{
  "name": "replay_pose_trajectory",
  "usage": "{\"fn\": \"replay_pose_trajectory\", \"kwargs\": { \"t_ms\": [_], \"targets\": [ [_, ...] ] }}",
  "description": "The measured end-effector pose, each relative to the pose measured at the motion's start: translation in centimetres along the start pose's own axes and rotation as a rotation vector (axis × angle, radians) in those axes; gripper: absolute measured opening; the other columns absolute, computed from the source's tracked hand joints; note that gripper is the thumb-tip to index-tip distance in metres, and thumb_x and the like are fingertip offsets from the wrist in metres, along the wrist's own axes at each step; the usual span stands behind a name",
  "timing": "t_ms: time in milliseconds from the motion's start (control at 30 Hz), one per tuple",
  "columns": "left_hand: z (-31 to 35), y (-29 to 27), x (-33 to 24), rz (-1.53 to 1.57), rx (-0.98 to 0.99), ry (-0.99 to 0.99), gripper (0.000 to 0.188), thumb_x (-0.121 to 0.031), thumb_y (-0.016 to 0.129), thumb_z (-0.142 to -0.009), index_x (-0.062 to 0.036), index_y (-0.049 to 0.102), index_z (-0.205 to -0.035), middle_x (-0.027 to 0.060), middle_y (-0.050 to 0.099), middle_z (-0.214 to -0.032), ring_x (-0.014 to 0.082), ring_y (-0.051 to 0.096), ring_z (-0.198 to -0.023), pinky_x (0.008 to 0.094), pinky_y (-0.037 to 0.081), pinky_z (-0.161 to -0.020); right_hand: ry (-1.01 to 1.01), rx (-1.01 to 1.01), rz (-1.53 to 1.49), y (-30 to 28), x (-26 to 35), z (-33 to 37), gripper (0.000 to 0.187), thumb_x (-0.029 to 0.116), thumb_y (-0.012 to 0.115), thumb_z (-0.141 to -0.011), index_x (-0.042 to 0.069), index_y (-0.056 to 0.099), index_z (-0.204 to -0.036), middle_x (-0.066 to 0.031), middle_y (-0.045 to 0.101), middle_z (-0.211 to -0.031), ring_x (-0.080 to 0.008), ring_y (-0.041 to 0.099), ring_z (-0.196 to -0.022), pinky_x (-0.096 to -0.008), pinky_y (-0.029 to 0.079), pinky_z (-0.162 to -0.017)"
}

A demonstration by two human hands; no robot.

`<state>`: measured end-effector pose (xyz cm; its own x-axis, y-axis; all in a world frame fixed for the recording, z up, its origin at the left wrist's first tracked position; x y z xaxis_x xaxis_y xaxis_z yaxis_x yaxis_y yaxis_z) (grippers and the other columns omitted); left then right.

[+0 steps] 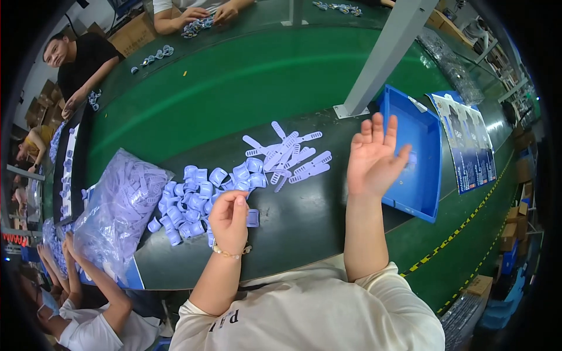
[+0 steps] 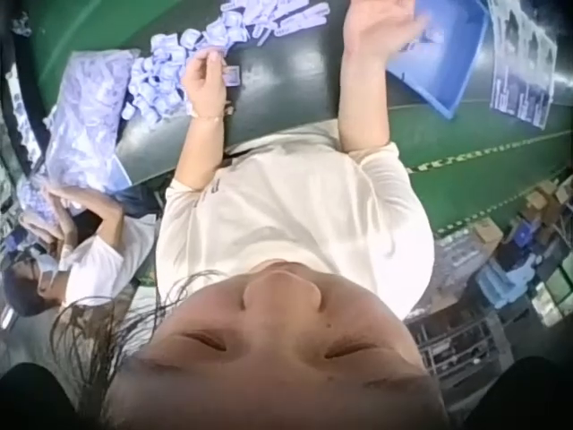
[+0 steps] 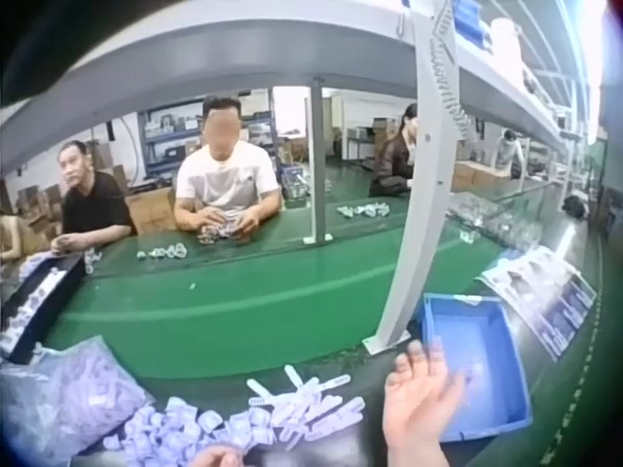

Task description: Assembling small blue plastic components by hand at a manufacturing workbench.

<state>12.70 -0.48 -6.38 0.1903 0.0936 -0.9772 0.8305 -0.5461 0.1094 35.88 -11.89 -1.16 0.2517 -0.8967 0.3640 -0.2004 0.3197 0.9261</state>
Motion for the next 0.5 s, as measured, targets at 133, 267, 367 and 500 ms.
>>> {"fn": "replay_pose_trajectory", "kwargs": {
  "t_ms": [133,267,367,500],
  "targets": [
    [-0.9,-0.7,-0.3,-0.083,-0.07,0.018,0.013,-0.009,0.056,-0.094,0.0011,0.062,-0.099,0.0003,0.057,-0.077,0.0067,0.05,-0.067,0.02,0.041,-0.059,0.054,0.341,1.004,-1.1,-2.5,0.9,0.03,0.03,0.055,-0.093,0.005,0.057,-0.11,-0.0062,0.062,-0.095,-0.0181,0.059,-0.083,-0.0293,0.046,-0.075],
    [-2.6,-1.6,-1.4,-0.469,0.074,0.11,0.005,-0.007,0.064,-0.086,-0.0043,0.068,-0.089,0.0005,0.06,-0.081,0.0107,0.054,-0.072,0.0238,0.04,-0.064,0.13,0.873,1.779,-1.1,-4.7,2.6,0.015,0.008,0.072,-0.074,0.009,0.067,-0.087,-0.0081,0.062,-0.088,-0.0257,0.061,-0.082,-0.0336,0.048,-0.075],
    [-3.4,-2.1,-2.1,-0.771,0.206,0.461,0.001,-0.009,0.071,-0.075,-0.0101,0.07,-0.075,0.0013,0.06,-0.084,0.0185,0.056,-0.079,0.0318,0.039,-0.069,-0.035,1.059,1.885,-0.9,-3.9,2.2,0.022,0.008,0.075,-0.068,0.01,0.068,-0.088,-0.0074,0.063,-0.088,-0.0286,0.06,-0.089,-0.037,0.048,-0.079],
    [-2.4,-2.2,-2.5,-1.049,0.158,0.38,0.009,-0.025,0.077,-0.064,-0.0188,0.071,-0.066,-0.0012,0.057,-0.091,0.0229,0.051,-0.098,0.0412,0.033,-0.078,0.033,1.048,1.984,-0.4,-2.9,1.9,0.028,0.006,0.078,-0.061,0.01,0.067,-0.086,-0.0072,0.061,-0.082,-0.0294,0.058,-0.087,-0.0388,0.047,-0.077]
  ]
}}
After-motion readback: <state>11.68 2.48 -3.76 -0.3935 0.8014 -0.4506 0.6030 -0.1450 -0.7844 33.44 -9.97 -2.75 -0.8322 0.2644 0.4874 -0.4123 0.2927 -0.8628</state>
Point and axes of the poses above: each hand's wrist, its own z-axis away from the middle knuckle, its own y-axis out of the palm, x = y × z, the point moved 1 cm from there along -z, towards the middle knuckle
